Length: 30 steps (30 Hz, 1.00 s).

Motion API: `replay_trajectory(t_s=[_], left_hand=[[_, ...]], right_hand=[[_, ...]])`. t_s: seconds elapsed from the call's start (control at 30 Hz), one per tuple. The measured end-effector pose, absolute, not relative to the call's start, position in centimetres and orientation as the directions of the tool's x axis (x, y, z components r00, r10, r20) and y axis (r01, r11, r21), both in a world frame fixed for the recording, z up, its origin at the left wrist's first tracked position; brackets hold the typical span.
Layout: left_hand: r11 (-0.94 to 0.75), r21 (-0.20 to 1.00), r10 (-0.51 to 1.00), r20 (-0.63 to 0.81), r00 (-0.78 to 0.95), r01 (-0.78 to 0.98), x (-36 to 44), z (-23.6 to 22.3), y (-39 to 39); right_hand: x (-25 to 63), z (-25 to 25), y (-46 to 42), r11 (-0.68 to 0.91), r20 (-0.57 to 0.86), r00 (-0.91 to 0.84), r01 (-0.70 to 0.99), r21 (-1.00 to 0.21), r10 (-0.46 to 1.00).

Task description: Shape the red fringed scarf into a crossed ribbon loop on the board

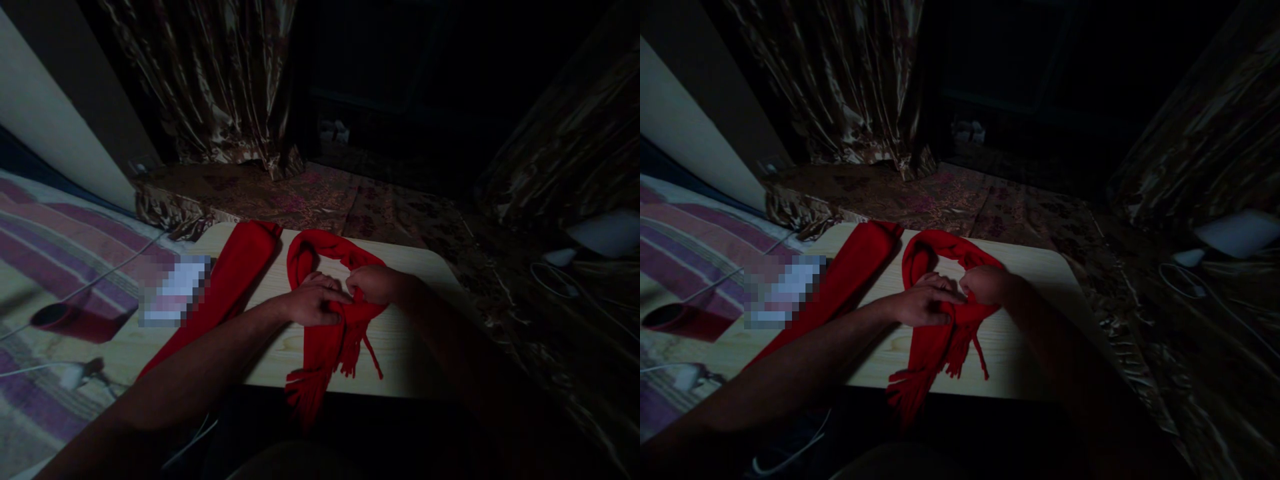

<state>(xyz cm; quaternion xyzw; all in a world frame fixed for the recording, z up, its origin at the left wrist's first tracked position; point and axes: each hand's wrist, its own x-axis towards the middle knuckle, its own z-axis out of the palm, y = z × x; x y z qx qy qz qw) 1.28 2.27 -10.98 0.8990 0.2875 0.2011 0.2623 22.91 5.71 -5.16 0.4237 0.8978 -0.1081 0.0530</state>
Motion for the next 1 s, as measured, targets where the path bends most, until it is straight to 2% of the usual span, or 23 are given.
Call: replay_trajectory(t_s=[0.07, 0.13, 0.23, 0.33, 0.4, 0.47, 0.57, 0.67, 0.73, 0.8, 0.87, 0.93, 1.0], left_hand=[[-0.700, 0.577, 0.626, 0.211, 0.751, 0.421, 1.3, -11.1, 2.3], [-0.698, 0.573, 0.629, 0.203, 0.751, 0.430, 1.2, -11.0, 2.3], [-0.689, 0.578, 0.633, 0.186, 0.751, 0.437, 1.2, -10.8, 2.2], [-0.690, 0.584, 0.631, 0.196, 0.751, 0.427, 1.1, -10.6, 2.1], [-0.690, 0.585, 0.632, 0.199, 0.749, 0.426, 1.2, -10.6, 2.1], [-0.685, 0.578, 0.638, 0.184, 0.748, 0.442, 1.2, -10.6, 2.1], [-0.675, 0.569, 0.653, 0.162, 0.740, 0.471, 1.2, -10.7, 2.1], [-0.680, 0.567, 0.646, 0.164, 0.745, 0.465, 1.2, -10.9, 2.2], [-0.690, 0.566, 0.636, 0.176, 0.752, 0.452, 1.2, -10.9, 2.2], [-0.695, 0.568, 0.630, 0.184, 0.754, 0.442, 1.2, -10.8, 2.2], [-0.695, 0.570, 0.628, 0.184, 0.756, 0.439, 1.2, -10.7, 2.2], [-0.696, 0.569, 0.625, 0.182, 0.759, 0.437, 1.2, -10.6, 2.1], [-0.693, 0.571, 0.628, 0.180, 0.757, 0.439, 1.2, -10.5, 2.1]], right_hand=[[22.8, -5.0, 5.6, 0.659, -0.284, -0.642, 0.751, -0.045, 0.712], [22.7, -4.7, 5.6, 0.665, -0.276, -0.637, 0.747, 0.008, 0.720], [22.5, -4.5, 5.9, 0.591, -0.119, -0.585, 0.807, 0.012, 0.802], [22.5, -4.5, 6.4, 0.385, 0.085, -0.385, 0.923, 0.013, 0.919], [22.7, -4.7, 6.6, 0.359, 0.135, -0.354, 0.933, -0.017, 0.926], [22.9, -5.0, 6.6, 0.517, 0.101, -0.510, 0.854, -0.057, 0.854], [22.7, -5.5, 6.1, 0.734, -0.036, -0.738, 0.674, -0.080, 0.674], [21.9, -5.8, 5.5, 0.696, -0.138, -0.687, 0.717, 0.031, 0.714], [21.5, -5.9, 5.6, 0.592, -0.065, -0.588, 0.803, 0.067, 0.806], [21.7, -5.7, 5.9, 0.490, 0.113, -0.481, 0.869, -0.065, 0.869], [22.6, -5.2, 6.3, 0.441, 0.286, -0.355, 0.827, -0.348, 0.890], [24.0, -4.1, 6.4, 0.440, 0.363, -0.259, 0.644, -0.626, 0.895], [25.6, -2.5, 5.7, 0.434, 0.347, -0.268, 0.427, -0.794, 0.899]])
